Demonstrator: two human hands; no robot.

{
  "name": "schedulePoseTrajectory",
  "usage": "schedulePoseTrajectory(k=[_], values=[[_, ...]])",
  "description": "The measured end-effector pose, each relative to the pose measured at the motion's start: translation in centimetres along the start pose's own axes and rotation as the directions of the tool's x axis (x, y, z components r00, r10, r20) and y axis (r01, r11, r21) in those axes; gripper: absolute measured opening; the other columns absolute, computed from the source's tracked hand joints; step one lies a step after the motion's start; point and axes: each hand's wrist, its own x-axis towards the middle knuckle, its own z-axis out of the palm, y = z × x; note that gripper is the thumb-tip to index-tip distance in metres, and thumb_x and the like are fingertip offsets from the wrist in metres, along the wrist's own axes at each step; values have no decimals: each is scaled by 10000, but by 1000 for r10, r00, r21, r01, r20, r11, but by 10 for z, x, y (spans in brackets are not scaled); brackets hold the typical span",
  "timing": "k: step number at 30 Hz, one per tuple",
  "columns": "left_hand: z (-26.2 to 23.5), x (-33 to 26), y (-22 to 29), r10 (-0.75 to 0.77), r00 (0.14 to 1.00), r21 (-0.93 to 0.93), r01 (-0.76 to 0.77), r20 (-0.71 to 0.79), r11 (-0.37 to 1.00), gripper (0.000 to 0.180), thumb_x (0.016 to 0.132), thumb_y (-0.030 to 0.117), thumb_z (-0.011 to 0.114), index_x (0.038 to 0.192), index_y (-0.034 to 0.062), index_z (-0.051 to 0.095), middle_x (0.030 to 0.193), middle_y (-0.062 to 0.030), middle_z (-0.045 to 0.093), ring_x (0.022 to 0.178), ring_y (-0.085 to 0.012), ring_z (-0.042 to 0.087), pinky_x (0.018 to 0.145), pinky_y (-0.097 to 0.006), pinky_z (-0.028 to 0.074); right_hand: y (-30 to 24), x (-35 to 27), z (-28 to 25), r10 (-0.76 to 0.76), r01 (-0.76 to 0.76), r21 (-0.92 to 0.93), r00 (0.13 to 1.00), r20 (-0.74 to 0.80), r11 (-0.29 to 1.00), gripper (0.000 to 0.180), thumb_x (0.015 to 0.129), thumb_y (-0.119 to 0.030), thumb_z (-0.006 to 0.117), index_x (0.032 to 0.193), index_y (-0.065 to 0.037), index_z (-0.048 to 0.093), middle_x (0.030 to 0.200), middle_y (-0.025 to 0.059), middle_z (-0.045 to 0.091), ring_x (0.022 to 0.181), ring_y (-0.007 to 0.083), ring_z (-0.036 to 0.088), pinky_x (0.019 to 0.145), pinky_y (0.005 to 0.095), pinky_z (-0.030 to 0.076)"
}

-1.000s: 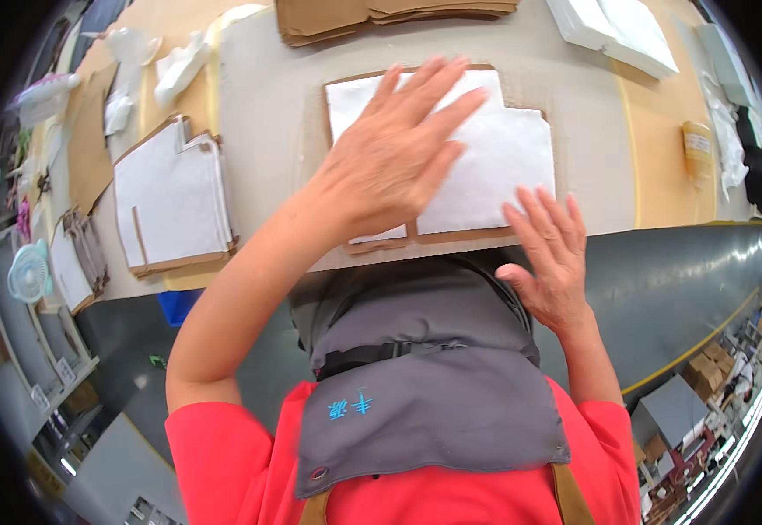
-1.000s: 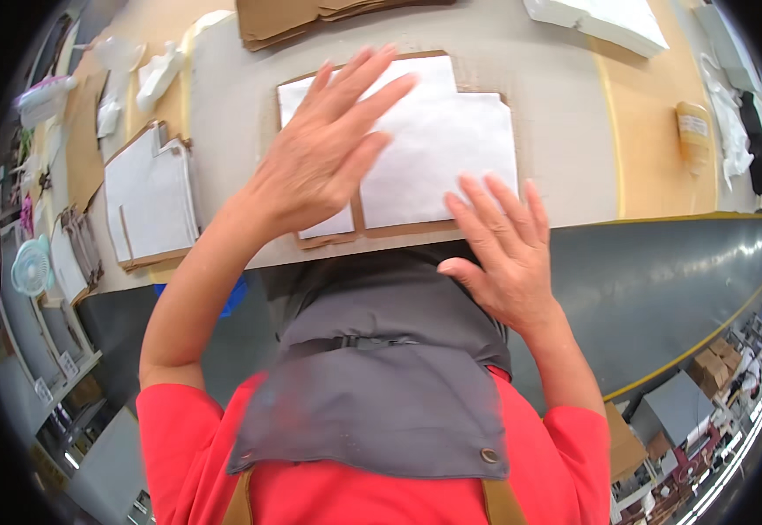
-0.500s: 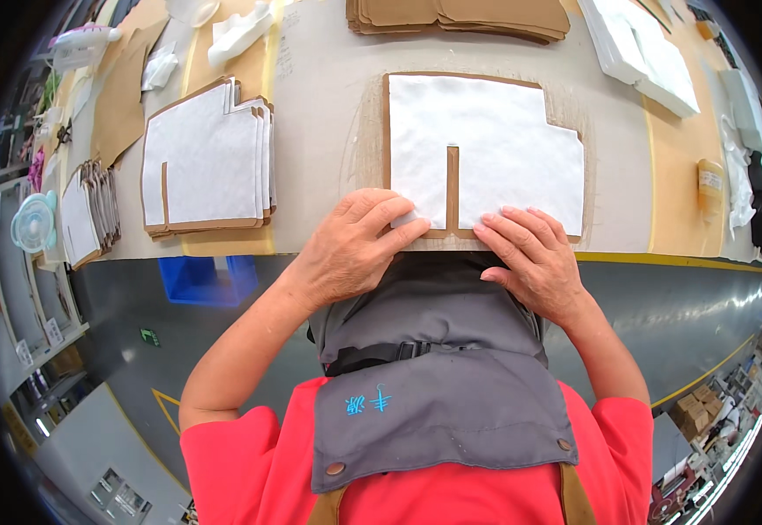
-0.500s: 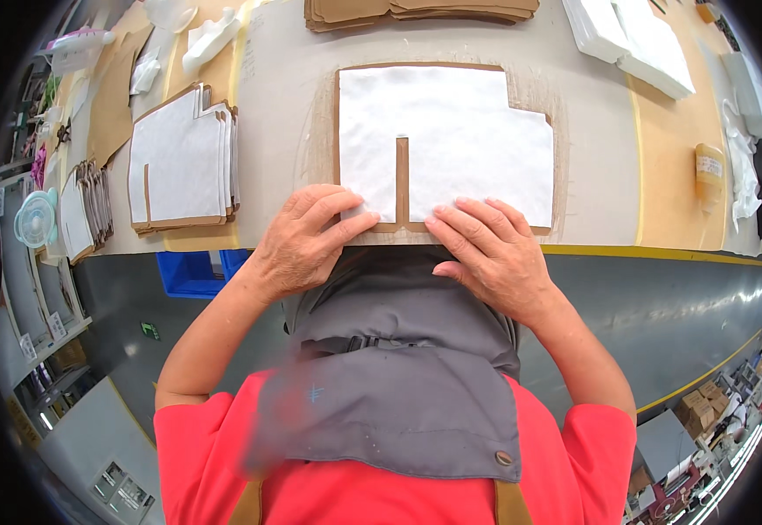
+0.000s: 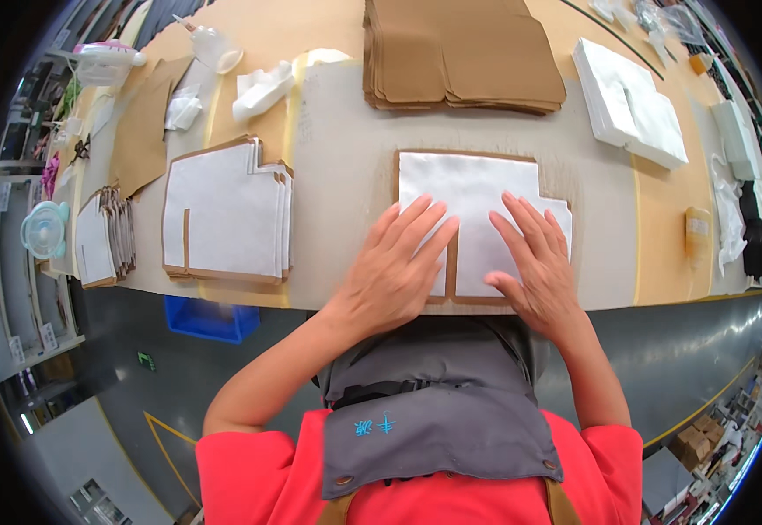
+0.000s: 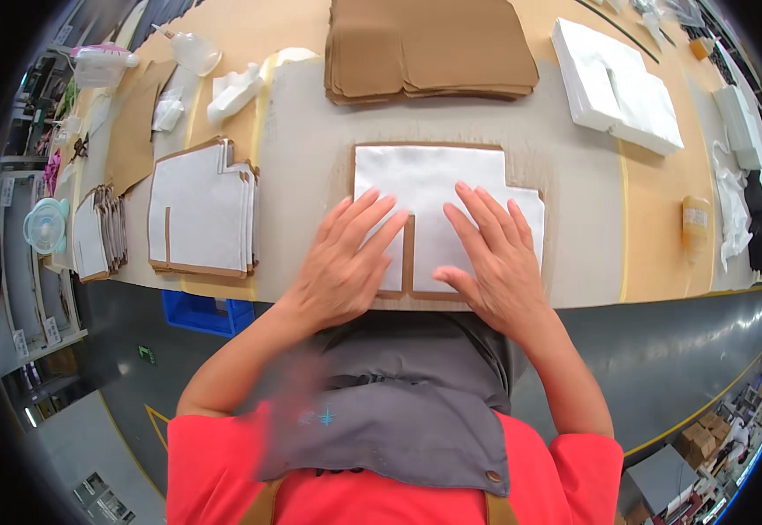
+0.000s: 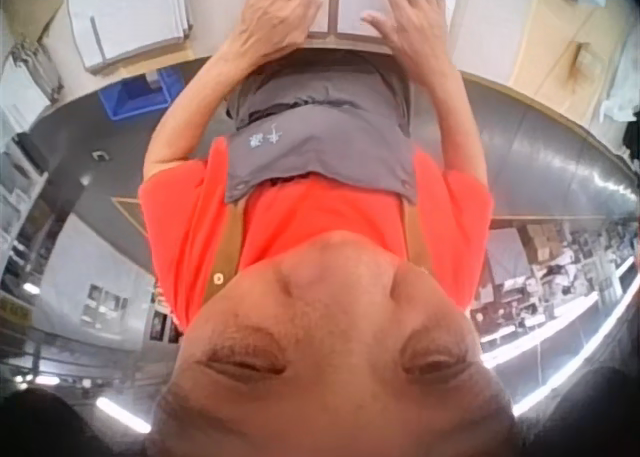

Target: The person applies glue from a squeeze bottle onto brown cardboard pieces and then places white paper cutouts on top, pressing them down to adhere. The person repeats this process for multiple units, stacking the finished items on the table.

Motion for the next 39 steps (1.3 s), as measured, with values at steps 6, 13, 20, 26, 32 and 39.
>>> schedulePoseTrajectory(k=[6, 13, 20, 26, 32, 39], values=[[41, 54, -26, -119, 990, 129, 128, -72, 983, 541, 962, 218, 522, 1438, -27, 444, 1523, -205, 400, 1456, -331, 326, 1190, -501, 219, 11, 49, 31, 2, 3, -131, 999, 34, 991, 841, 933, -676, 399, 1508, -63, 385, 1601, 83, 311, 1485, 254, 266, 1212, 542, 98], [44, 45, -32, -227, 974, 166, 220, 26, 961, 664, 982, 350, 493, 1516, -10, 332, 1599, -190, 285, 1508, -288, 225, 1208, -560, 89, 25, 49, 42, 114, -93, -230, 991, 76, 969, 896, 909, -705, 400, 1574, -120, 262, 1631, 42, 265, 1513, 217, 212, 1216, 556, 17], [26, 16, -45, -400, 915, 280, 369, 59, 886, 752, 1000, 419, 457, 1568, 2, 194, 1653, -176, 130, 1542, -291, 93, 1198, -596, -12, 59, 18, 28, 337, -317, -355, 942, -7, 879, 883, 944, -689, 363, 1586, -102, 210, 1654, 52, 203, 1530, 236, 163, 1205, 566, -32], [17, 6, 3, -253, 960, 192, 228, 117, 955, 741, 1002, 499, 434, 1585, 97, 217, 1653, -172, 128, 1541, -314, 76, 1174, -640, -28, 15, -1, 10, 254, -255, -255, 966, -39, 933, 907, 945, -701, 344, 1589, -82, 186, 1663, 75, 163, 1538, 266, 122, 1195, 586, -45], [26, -15, 14, -186, 967, 114, 167, 175, 979, 762, 985, 597, 402, 1590, 163, 239, 1654, -171, 129, 1536, -338, 91, 1166, -647, -27, -4, -12, 12, 261, -216, -241, 949, 176, 946, 943, 916, -740, 348, 1590, -98, 195, 1659, 97, 167, 1539, 292, 97, 1182, 607, -59], [19, -27, -37, -414, 906, 105, 422, -93, 901, 718, 1031, 522, 376, 1574, 71, 244, 1646, -190, 148, 1533, -349, 99, 1181, -617, -13, -17, 69, 6, 51, -8, 200, 977, -208, 980, 334, 896, -178, 693, 1178, -20, 610, 1195, 133, 620, 1112, 326, 576, 934, 420, 472]])
